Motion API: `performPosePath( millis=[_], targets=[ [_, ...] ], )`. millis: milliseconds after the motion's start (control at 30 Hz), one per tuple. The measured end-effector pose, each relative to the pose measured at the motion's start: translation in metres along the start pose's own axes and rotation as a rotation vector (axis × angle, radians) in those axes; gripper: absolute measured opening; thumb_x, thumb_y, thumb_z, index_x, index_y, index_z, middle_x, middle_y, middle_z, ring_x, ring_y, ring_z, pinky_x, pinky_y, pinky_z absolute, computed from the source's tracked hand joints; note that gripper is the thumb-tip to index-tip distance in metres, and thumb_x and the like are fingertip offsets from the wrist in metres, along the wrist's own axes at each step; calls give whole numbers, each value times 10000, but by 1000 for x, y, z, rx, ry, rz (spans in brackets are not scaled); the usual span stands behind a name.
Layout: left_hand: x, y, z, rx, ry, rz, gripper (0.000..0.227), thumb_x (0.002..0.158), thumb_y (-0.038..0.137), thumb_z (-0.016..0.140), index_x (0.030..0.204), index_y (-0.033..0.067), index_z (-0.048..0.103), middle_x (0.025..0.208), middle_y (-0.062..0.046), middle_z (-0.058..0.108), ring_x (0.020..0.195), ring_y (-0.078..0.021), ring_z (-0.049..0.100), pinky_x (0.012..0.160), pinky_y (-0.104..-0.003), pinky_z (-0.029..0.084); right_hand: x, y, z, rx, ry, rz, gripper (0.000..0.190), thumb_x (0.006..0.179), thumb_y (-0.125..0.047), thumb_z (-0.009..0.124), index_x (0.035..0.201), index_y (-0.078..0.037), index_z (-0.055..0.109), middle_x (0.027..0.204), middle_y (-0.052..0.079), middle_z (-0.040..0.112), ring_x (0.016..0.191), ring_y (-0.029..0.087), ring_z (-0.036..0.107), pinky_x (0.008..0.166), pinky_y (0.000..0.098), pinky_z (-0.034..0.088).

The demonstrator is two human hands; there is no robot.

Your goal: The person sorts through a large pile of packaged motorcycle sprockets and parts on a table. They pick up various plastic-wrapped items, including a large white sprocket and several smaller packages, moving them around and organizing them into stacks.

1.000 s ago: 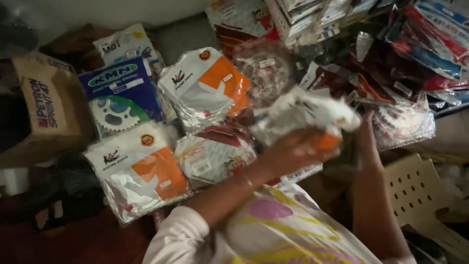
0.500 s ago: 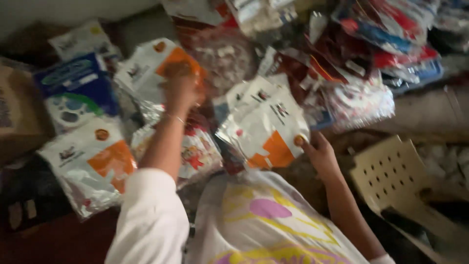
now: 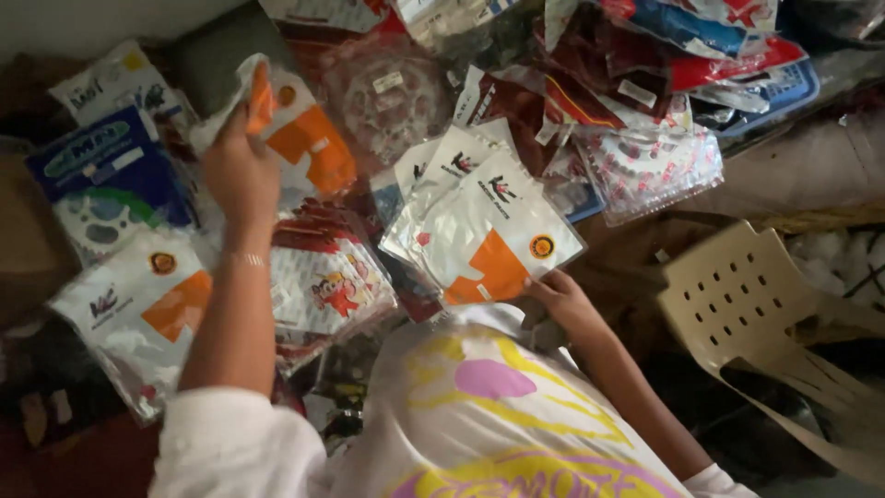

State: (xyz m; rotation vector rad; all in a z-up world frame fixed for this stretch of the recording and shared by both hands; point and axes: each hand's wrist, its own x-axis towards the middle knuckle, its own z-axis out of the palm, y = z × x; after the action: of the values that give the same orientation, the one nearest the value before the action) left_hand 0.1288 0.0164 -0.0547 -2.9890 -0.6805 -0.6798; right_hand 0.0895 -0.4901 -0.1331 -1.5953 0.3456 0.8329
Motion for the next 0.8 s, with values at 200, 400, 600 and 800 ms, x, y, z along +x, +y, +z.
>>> performPosePath(
  millis=[200,400,600,800],
  targets=[
    [-3,43,-63,-346,301,88,387,896,-17,611,1255,66,726,1061,-135,792,870,-317,768,769,-385,597,10,-24,18,-36,-16,75,314,914,-242,760,1012,48,690,817,122,635,693,209,573,613,340,468],
    [-50,106,-23,-373,429,37,348,937,28,537,1206,79,752,1019,-171,766,830,-383,734,787,-441,577,20,-17,20,-270,45,90,433,841,-415,842,757,-4,734,637,142,609,617,263,594,579,383,462],
    [-131,196,-44,-660,129,759,310,978,86,638,1287,69,647,1304,-122,666,1199,-331,669,1089,-496,508,39,-10,18,-92,-28,-51,271,885,-204,751,791,50,734,635,140,636,551,246,612,512,378,478],
    [-163,209,-34,-640,102,807,174,1009,163,640,1132,127,758,1159,-83,757,1120,-331,715,1034,-480,562,36,14,3,-122,-107,-139,231,907,-62,622,1009,98,754,876,187,712,802,271,661,765,433,524]
  ],
)
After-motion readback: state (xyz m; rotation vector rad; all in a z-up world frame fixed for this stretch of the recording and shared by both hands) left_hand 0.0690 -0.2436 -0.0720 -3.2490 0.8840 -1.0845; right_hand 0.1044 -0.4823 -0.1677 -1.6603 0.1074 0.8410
